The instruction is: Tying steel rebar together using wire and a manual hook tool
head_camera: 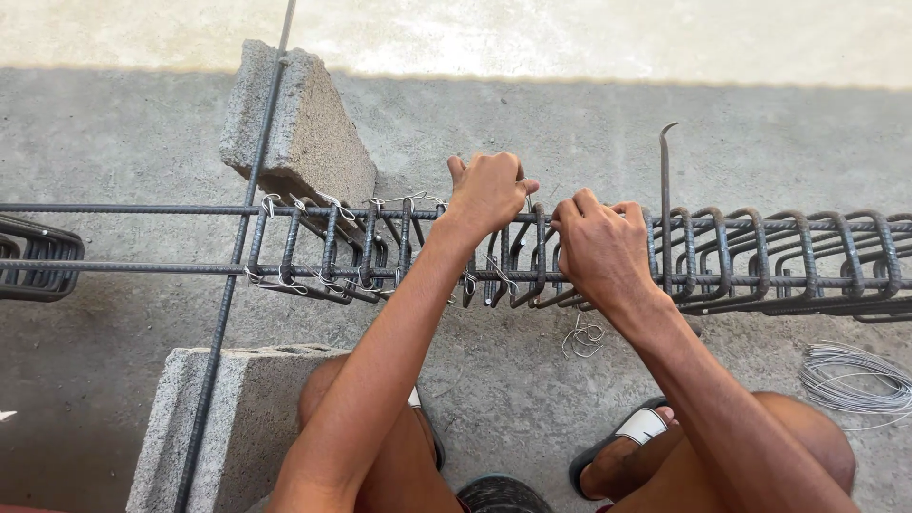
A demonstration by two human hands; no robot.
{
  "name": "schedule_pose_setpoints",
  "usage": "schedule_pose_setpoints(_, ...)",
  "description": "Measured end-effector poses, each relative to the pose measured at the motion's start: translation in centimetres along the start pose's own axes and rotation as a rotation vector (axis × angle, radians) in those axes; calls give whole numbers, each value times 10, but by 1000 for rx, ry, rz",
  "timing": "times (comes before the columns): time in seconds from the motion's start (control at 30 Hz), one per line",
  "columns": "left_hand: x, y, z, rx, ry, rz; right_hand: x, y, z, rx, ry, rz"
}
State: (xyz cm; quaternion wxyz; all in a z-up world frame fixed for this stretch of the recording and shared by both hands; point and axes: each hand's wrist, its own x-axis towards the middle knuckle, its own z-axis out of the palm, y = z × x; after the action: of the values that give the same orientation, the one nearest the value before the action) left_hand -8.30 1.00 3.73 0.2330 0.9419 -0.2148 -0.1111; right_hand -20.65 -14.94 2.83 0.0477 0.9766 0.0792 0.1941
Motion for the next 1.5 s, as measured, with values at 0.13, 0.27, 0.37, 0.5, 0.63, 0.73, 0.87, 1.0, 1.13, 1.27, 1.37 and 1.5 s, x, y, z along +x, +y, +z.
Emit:
schedule_pose_setpoints(0.13, 0, -7, 0, -77, -129, -37, 4, -2, -16, 35, -42, 40)
schedule_pose_setpoints(0.27, 8, -12, 15, -186, -109, 6, 4, 3, -21, 210, -118, 167)
schedule_pose_setpoints(0.37, 8, -13, 15, -175, -67, 36, 5, 6, -16, 243, -126, 185)
schedule_pose_setpoints(0.5, 2, -13, 17, -62, 86, 187, 3, 10, -12, 230, -83, 140)
schedule_pose_setpoints(0.63, -2, -14, 27, 8, 225, 290, 3, 11, -10, 224, -54, 117)
schedule_pose_setpoints(0.73, -5, -12, 31, 84, 304, 368, 5, 12, -9, 204, -36, 96)
schedule_pose_setpoints(0.87, -15, 0, 22, 229, 338, 475, 14, 9, -15, 182, -39, 65)
schedule_pose_setpoints(1.0, -38, 22, -3, 338, 244, 486, 22, 11, -7, 173, -94, 61)
schedule_pose_setpoints(1.13, -39, 26, 8, 323, 148, 404, 25, 16, -3, 186, -159, 99)
schedule_pose_setpoints(1.27, -26, 27, 32, 381, 292, 276, 30, 19, -9, 256, -240, 186)
schedule_pose_setpoints(1.37, -23, 31, 30, 327, 316, 217, 35, 19, -33, 369, -293, 274)
schedule_pose_setpoints(1.5, -27, 30, 23, 188, 195, 163, 37, 24, -74, 477, -417, 441)
